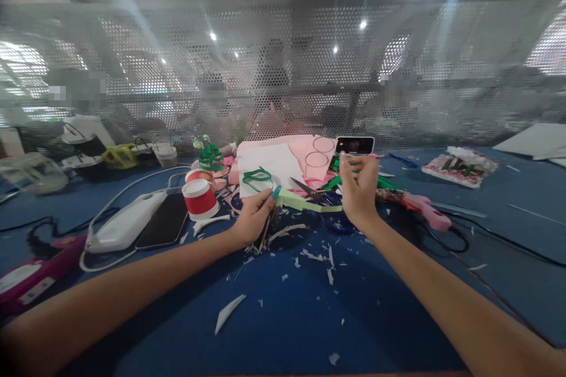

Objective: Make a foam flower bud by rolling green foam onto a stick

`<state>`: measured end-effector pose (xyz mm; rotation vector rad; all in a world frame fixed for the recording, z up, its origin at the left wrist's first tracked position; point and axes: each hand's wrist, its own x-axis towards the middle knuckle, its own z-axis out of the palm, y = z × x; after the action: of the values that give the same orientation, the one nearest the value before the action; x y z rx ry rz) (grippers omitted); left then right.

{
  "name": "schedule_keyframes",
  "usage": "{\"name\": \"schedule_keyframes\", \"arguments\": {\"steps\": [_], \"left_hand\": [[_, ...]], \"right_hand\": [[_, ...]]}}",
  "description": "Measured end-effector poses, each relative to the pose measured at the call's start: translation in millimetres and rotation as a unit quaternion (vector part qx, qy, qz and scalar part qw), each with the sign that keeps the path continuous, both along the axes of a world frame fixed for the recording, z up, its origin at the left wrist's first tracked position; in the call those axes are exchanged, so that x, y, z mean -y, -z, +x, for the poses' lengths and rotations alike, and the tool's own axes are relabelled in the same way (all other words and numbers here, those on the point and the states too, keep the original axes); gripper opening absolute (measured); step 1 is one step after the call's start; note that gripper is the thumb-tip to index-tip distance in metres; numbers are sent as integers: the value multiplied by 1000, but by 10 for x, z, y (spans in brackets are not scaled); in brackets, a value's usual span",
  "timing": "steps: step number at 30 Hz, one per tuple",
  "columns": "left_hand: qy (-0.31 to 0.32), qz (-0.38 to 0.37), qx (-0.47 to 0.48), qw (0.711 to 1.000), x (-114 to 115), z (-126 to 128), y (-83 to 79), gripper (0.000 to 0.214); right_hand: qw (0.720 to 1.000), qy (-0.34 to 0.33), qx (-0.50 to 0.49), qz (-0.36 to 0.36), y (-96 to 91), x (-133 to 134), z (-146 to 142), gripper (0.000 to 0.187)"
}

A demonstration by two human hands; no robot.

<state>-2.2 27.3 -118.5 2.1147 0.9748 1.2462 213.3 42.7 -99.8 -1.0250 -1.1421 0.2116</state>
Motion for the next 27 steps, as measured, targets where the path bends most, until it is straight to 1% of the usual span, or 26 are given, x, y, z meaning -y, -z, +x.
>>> {"name": "schedule_keyframes", "arguments": {"steps": [1, 2, 3, 4, 5, 7, 8, 10, 13, 16, 19, 21, 23, 25, 27], "left_hand": [[3, -1, -8, 1000, -1, 0, 1, 32], [7, -4, -13, 1000, -1, 0, 1, 32], [13, -6, -17, 1000, 0, 0, 0, 31], [18, -5, -20, 1000, 2, 1, -1, 31], [24, -1, -24, 999, 5, 2, -3, 31], [31, 17, -36, 999, 10, 5, -8, 31], [35, 25, -42, 998, 12, 7, -10, 30], [41, 33, -50, 997, 16, 9, -14, 30], [44, 36, -50, 997, 20, 11, -18, 30], [44, 37, -53, 997, 24, 12, -23, 29], [46, 41, -57, 997, 26, 13, -29, 30], [49, 40, -58, 996, 24, 12, -30, 30], [55, 31, -60, 996, 23, 11, -28, 31], [63, 19, -64, 996, 24, 8, -27, 32], [73, 8, -62, 995, 30, 3, -31, 33]], "right_hand": [[997, -15, 72, 19, -1, 19, -14, 35], [986, -77, 145, 9, 3, 55, -54, 34], [966, -154, 207, -22, 11, 104, -114, 34], [943, -216, 244, -60, 25, 159, -187, 33], [924, -261, 263, -95, 42, 214, -263, 31], [903, -313, 256, -145, 83, 304, -396, 28], [899, -330, 240, -159, 102, 332, -442, 28], [900, -346, 203, -171, 127, 351, -489, 31], [899, -369, 161, -174, 128, 326, -475, 34], [881, -408, 150, -185, 108, 293, -429, 34], [857, -441, 151, -219, 93, 284, -398, 34], [844, -451, 150, -249, 86, 292, -390, 32], [838, -451, 147, -270, 78, 307, -387, 31], [835, -451, 144, -281, 65, 319, -383, 31], [825, -464, 145, -286, 51, 323, -374, 31]]}}
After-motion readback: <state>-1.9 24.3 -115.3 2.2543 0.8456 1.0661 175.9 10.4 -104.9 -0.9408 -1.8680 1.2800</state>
